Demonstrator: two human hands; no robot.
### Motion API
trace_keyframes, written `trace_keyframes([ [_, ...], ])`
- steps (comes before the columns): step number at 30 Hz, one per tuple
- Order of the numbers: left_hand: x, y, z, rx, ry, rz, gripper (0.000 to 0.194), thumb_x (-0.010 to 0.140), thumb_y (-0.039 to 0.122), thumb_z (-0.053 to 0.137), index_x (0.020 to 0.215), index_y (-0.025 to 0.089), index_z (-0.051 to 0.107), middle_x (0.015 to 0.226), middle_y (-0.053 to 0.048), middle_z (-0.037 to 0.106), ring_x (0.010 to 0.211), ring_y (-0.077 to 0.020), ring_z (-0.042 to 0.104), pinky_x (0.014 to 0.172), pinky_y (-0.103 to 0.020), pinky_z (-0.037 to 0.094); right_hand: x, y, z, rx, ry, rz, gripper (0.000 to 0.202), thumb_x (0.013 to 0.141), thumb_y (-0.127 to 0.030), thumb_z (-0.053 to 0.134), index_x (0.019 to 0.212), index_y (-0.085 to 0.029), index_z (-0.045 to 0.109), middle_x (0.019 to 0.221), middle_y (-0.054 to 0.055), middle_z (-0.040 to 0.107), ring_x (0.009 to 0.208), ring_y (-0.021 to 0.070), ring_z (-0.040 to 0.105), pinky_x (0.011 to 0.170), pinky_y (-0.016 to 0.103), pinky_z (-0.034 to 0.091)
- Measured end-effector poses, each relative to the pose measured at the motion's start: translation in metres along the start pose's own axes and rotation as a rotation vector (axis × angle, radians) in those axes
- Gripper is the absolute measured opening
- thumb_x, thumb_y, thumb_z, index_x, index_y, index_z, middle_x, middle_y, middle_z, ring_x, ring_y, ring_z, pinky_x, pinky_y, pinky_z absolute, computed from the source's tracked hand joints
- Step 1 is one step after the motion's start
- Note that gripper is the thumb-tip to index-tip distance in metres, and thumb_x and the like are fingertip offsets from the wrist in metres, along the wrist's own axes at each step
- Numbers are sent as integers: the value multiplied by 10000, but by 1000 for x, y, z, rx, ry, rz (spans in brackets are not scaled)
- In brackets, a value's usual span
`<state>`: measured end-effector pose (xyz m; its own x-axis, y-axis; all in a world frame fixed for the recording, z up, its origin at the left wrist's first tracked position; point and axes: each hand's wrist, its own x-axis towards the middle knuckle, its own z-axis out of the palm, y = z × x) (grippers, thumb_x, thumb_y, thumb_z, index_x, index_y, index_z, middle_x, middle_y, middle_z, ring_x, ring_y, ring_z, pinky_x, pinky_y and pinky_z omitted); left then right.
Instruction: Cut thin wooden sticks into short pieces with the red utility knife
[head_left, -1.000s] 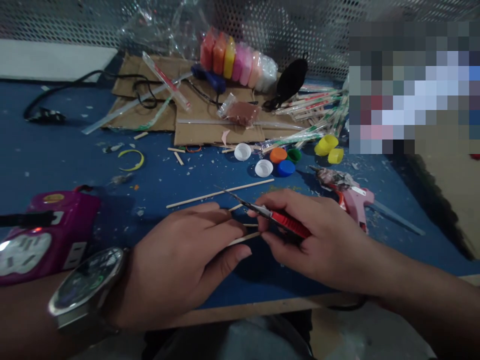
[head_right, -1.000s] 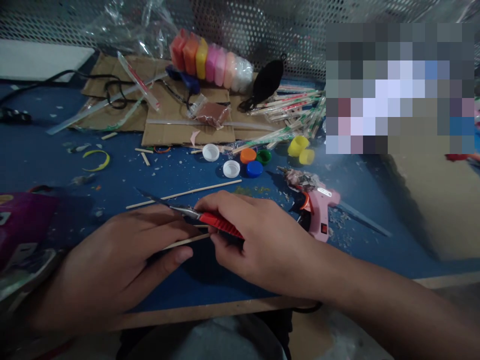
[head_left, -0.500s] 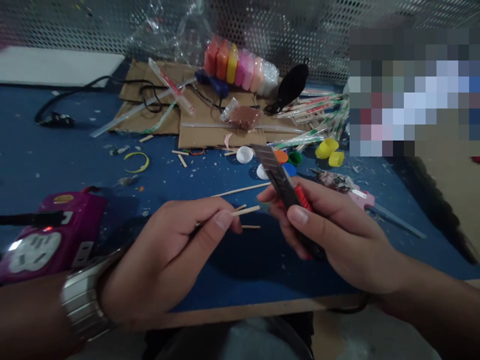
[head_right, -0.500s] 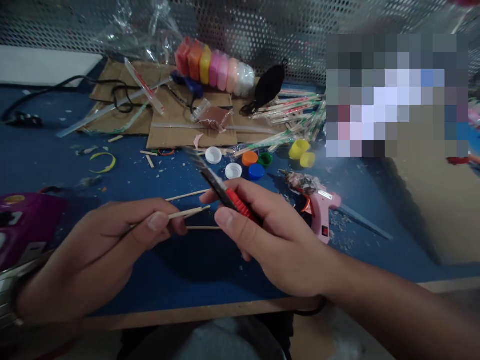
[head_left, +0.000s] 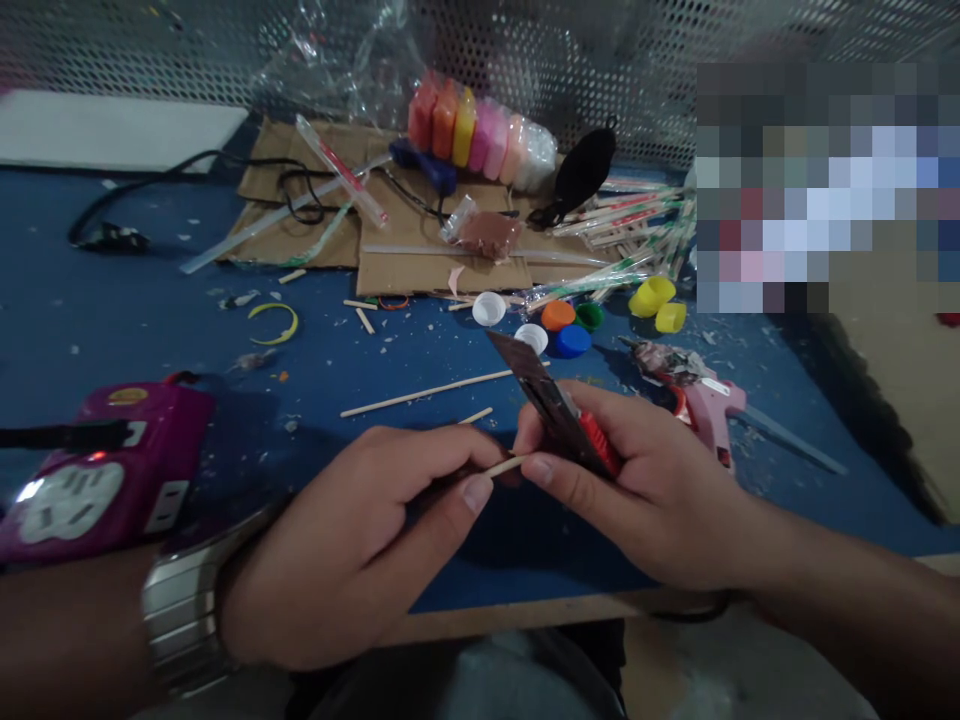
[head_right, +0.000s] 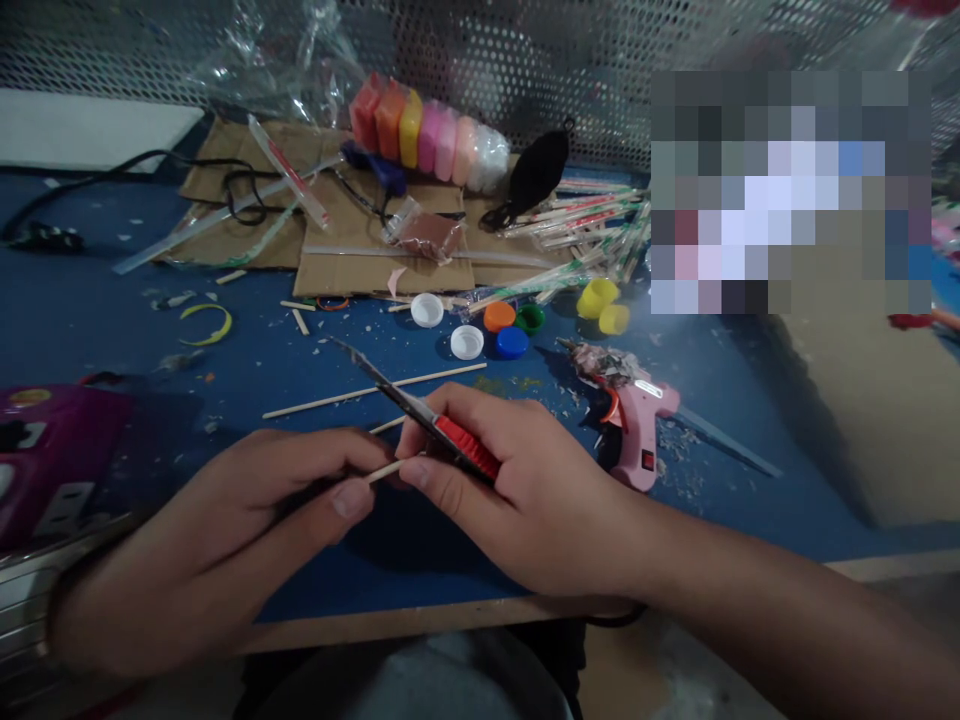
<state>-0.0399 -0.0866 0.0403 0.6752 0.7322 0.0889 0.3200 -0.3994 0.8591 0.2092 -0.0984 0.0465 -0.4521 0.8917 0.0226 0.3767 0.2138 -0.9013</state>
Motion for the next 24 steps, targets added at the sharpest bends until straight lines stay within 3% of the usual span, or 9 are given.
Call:
trace_keyframes([
  [4,-5,-1,5,-156,6,-117,279,1163,309,501,1000,241,717,774,31,677,624,-129,561,548,-236,489,-5,3,0,127,-20,13,150,1124,-372,742,1215,-255,769,938,-24,734,774,132,647,704,239,529],
  [7,-9,-5,7,-346,59,-206,280,1195,362,469,1042,248,673,736,49,532,592,-124,437,511,-219,450,-10,9,-1,292,-19,28,375,1227,-494,522,1397,-289,786,897,-2,676,726,154,609,625,260,510],
  [10,-10,-8,6,-468,122,-220,252,1214,340,449,1082,252,646,717,66,473,574,-113,379,510,-202,418,-13,10,-4,184,-22,14,366,1229,-466,526,1432,-331,798,892,7,697,733,168,629,633,276,521],
  [17,-10,-7,1,-429,177,-186,236,1224,339,463,1095,270,648,850,29,551,735,-128,503,659,-213,524,-12,6,-10,-104,-114,-136,362,1183,-308,628,1514,-425,717,1119,-1,858,975,221,809,828,313,641],
  [24,-13,-10,0,-332,165,-167,219,1223,376,471,1120,273,635,779,41,553,642,-130,465,545,-243,450,-11,10,-10,-135,-124,-140,398,1172,-271,635,1526,-445,692,1119,-23,863,1023,218,828,827,296,644],
])
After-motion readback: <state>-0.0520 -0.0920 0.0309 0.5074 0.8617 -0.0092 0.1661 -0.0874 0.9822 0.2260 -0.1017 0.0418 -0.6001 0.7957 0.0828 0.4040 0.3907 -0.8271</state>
